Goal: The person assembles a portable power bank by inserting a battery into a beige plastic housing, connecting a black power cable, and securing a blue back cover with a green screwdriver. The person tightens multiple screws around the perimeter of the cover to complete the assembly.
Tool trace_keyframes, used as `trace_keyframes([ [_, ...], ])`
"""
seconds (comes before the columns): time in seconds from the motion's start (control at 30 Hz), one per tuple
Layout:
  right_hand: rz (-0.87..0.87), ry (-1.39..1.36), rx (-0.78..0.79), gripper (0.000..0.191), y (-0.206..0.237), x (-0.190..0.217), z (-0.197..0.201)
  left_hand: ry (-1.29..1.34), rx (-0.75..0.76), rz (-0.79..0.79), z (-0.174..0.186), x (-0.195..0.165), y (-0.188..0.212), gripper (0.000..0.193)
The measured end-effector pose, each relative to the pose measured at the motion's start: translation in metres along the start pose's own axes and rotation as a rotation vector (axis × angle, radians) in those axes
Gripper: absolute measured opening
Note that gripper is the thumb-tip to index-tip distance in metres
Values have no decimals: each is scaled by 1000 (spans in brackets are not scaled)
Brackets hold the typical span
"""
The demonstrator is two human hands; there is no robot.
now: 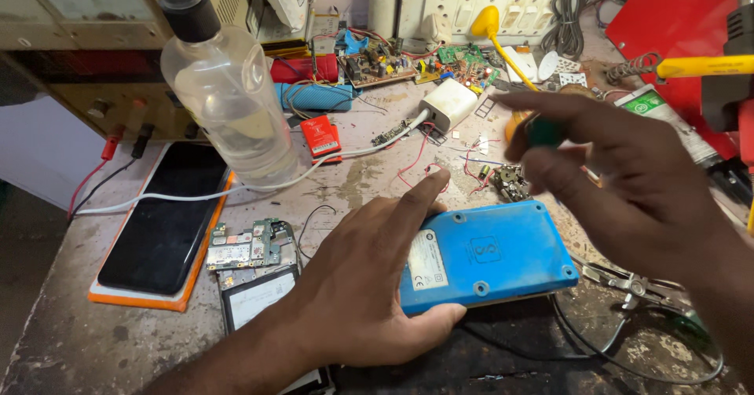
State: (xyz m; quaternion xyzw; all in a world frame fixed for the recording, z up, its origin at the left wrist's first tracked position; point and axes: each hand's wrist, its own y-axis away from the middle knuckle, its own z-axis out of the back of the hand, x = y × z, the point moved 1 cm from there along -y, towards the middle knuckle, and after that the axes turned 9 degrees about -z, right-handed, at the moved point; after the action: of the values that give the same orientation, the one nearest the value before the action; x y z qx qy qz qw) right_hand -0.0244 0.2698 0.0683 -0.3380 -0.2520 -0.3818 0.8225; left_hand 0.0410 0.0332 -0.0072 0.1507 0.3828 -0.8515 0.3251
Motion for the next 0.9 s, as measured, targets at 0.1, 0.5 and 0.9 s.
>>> trace_keyframes([
  [0.1, -61, 58, 161, 43, -5, -9, 1, 21, 59, 50, 3, 3, 0, 113],
  [0.5, 105, -319, -49, 32, -6, -12, 2, 130, 255, 354, 28, 15, -8, 100],
  [0.9, 42, -155, 17, 40, 8, 9, -9, 190, 154, 117, 30, 24, -8, 109],
])
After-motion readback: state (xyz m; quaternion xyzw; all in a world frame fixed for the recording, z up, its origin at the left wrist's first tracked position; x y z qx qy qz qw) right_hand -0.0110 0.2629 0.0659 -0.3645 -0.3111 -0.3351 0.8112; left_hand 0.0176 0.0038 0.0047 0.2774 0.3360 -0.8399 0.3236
